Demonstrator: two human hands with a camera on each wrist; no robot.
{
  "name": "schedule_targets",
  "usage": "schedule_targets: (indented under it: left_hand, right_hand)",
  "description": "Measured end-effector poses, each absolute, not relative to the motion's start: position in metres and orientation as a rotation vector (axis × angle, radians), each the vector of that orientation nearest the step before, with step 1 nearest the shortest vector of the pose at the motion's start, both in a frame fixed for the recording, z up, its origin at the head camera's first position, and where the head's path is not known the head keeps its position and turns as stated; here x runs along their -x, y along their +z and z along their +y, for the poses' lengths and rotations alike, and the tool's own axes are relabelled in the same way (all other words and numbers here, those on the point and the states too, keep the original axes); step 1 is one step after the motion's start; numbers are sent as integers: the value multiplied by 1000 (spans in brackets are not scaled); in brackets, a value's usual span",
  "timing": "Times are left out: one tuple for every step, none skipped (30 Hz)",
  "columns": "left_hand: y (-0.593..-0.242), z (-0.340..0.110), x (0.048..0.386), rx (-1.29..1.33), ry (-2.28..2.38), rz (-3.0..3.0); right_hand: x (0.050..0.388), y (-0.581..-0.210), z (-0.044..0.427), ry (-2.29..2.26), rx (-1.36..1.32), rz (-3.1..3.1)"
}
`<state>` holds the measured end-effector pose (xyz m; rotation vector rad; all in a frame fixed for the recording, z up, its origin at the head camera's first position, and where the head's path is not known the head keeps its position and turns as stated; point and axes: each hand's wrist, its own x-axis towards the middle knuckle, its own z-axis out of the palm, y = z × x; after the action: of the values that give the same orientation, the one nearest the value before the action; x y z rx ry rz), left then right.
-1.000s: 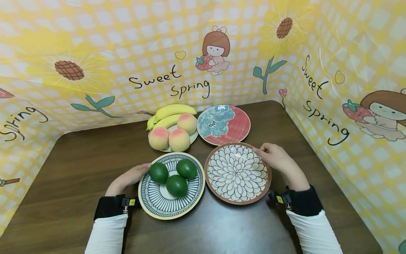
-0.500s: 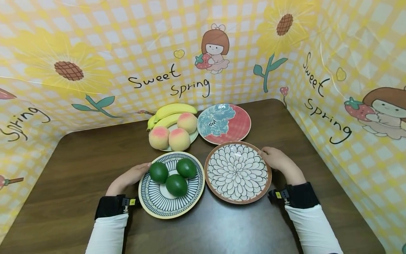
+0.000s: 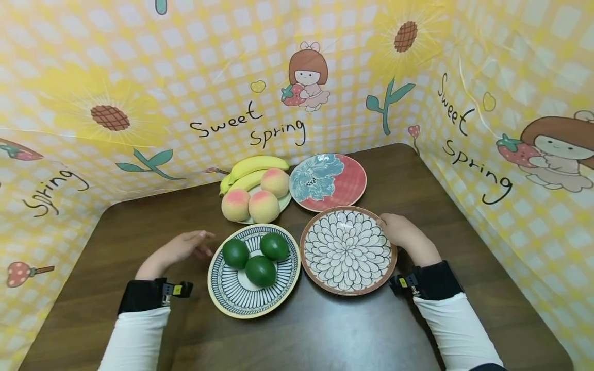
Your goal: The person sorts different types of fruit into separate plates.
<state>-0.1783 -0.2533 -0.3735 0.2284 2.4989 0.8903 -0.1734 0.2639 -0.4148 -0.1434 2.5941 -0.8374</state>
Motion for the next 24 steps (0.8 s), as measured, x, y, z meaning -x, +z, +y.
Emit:
schedule_targets:
  left_hand:
    - [-365, -255, 179, -227, 860, 2537]
    - [-356, -255, 181, -232, 827, 2587]
    - [-347, -255, 182, -241, 800, 2636]
    - [-338, -254, 184, -251, 785, 2681]
    - [-330, -252, 185, -273, 773, 2730]
    - [-321, -249, 187, -296, 757, 2779]
    - [-314, -246, 188, -312, 752, 2822]
    - [-307, -241, 190, -344, 746, 2867]
    - [-301, -236, 192, -376, 739, 2900]
    - [-295, -231, 194, -417, 713, 2931]
    - [-291, -226, 197, -456, 675, 2960]
    - [-288, -220, 201, -486, 635, 2980]
    - [-286, -215, 205, -523, 593, 2998]
    - [-285, -210, 209, -550, 549, 3011]
    - [-286, -206, 213, -568, 508, 3017]
    - [-288, -203, 218, -585, 472, 3016]
    - [-290, -200, 223, -588, 445, 3011]
    - [-293, -198, 228, -590, 420, 3005]
    - [-295, -195, 232, -592, 394, 2996]
    - [-298, -193, 236, -594, 380, 2978]
    - [-301, -191, 240, -602, 367, 2960]
    - [-303, -189, 243, -605, 352, 2938]
    - [-305, -187, 247, -612, 332, 2918]
    - [-308, -186, 250, -619, 320, 2898]
  right_hand:
    - [174, -414, 264, -825, 146, 2599]
    - [174, -413, 263, -812, 149, 2607]
    - [174, -412, 263, -798, 151, 2614]
    - [173, -412, 263, -791, 152, 2616]
    - [173, -412, 263, -781, 154, 2619]
    - [173, -412, 263, -773, 157, 2623]
    - [173, -412, 263, -766, 158, 2625]
    - [173, -412, 263, -762, 156, 2624]
    - [173, -413, 262, -756, 158, 2625]
    - [173, -413, 262, -756, 155, 2623]
    - [173, -414, 261, -749, 157, 2626]
    - [174, -414, 261, -743, 159, 2630]
    - [174, -414, 260, -739, 160, 2632]
    - [174, -414, 260, -736, 159, 2632]
    - [174, -414, 260, -735, 158, 2634]
    - [174, -414, 259, -736, 154, 2634]
    - [174, -413, 259, -730, 154, 2637]
    - [174, -413, 259, -729, 155, 2640]
    - [174, -413, 259, -725, 153, 2640]
    - [174, -413, 258, -722, 154, 2644]
    - [174, -413, 258, -722, 157, 2648]
    - [174, -412, 258, -719, 159, 2650]
    - [174, -412, 258, -715, 160, 2650]
    - [173, -412, 258, -717, 162, 2649]
